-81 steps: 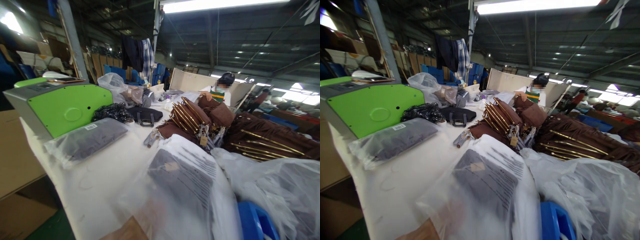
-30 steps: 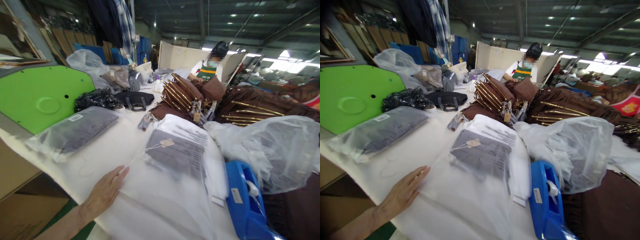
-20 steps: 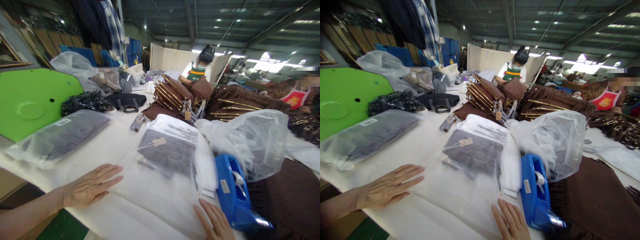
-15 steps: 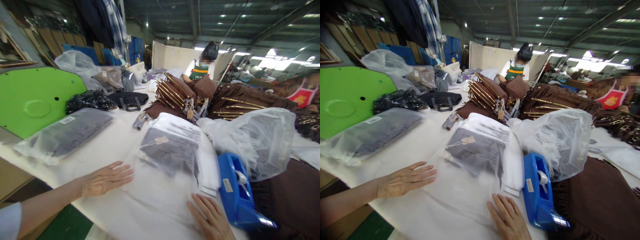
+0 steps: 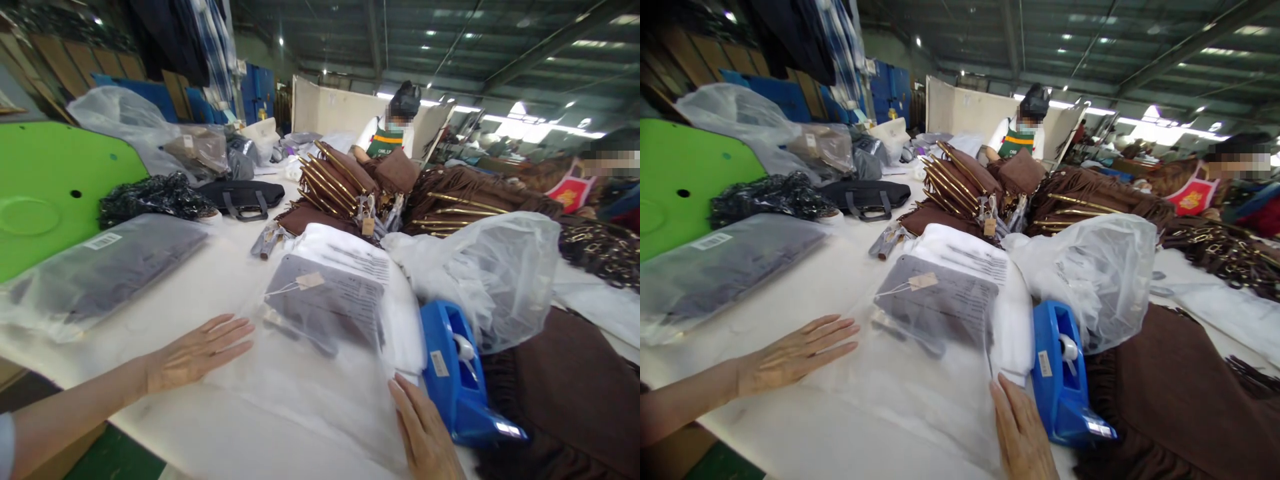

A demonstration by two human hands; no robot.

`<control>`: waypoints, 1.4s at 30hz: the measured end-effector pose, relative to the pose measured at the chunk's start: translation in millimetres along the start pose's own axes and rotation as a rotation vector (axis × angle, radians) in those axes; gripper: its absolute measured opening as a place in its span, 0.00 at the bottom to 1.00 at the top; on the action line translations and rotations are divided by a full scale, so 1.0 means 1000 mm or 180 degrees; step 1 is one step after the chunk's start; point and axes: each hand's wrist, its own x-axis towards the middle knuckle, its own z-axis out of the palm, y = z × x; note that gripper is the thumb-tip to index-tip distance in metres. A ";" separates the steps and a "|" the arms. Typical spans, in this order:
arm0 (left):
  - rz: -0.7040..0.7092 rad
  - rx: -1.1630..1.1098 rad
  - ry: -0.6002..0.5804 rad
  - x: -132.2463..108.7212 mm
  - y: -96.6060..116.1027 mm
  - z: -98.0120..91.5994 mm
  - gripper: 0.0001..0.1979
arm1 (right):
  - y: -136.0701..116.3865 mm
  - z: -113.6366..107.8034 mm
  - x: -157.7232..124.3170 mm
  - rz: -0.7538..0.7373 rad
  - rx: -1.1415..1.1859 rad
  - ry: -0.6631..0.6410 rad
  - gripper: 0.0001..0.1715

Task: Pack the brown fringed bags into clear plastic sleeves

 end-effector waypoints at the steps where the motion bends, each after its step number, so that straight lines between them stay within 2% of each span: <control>1: 0.0034 0.0101 0.0060 0.004 -0.001 0.001 0.36 | 0.000 0.002 0.005 -0.0084 -0.0018 0.0024 0.33; 5: 0.0359 0.0099 -0.0078 0.017 -0.011 0.004 0.32 | 0.006 0.005 0.021 -0.0470 -0.0122 -0.0124 0.36; 9: 0.0534 -0.0304 -0.0374 0.018 -0.021 0.001 0.29 | 0.016 0.008 0.015 -0.0556 0.0048 -0.0305 0.35; 11: 0.0511 -0.0427 -0.0399 0.017 -0.022 -0.001 0.28 | 0.017 0.009 0.011 -0.0574 0.0053 -0.0376 0.36; 14: 0.0400 -0.0305 -0.0266 0.015 -0.019 0.000 0.27 | 0.016 0.005 0.015 -0.0697 -0.0012 -0.0456 0.36; 18: 0.0229 0.0073 -0.0007 0.012 -0.018 0.009 0.26 | 0.017 -0.002 0.033 -0.1042 -0.0068 -0.0409 0.34; 23: 0.0215 0.0327 0.0270 0.016 -0.025 0.015 0.32 | 0.024 0.007 0.046 -0.1162 -0.0238 -0.0403 0.33; 28: -0.0099 0.0239 0.0233 0.025 -0.026 0.009 0.30 | 0.028 0.015 0.041 -0.0787 -0.0113 -0.0083 0.31; 31: -0.0252 -0.0069 0.0202 0.028 -0.022 0.007 0.29 | 0.026 0.007 0.034 -0.0613 -0.0022 -0.0159 0.29; 34: -0.0348 -0.0421 0.0379 0.029 -0.020 0.010 0.26 | 0.021 0.002 0.024 -0.0238 0.0289 -0.0183 0.26; 39: -0.0468 -0.0665 0.0709 0.023 -0.015 0.020 0.23 | 0.006 0.010 0.007 0.1315 0.1478 0.0377 0.17; 42: -0.0996 -0.0693 0.0748 0.012 -0.008 0.019 0.21 | -0.006 0.010 0.004 0.1994 0.1753 0.0376 0.15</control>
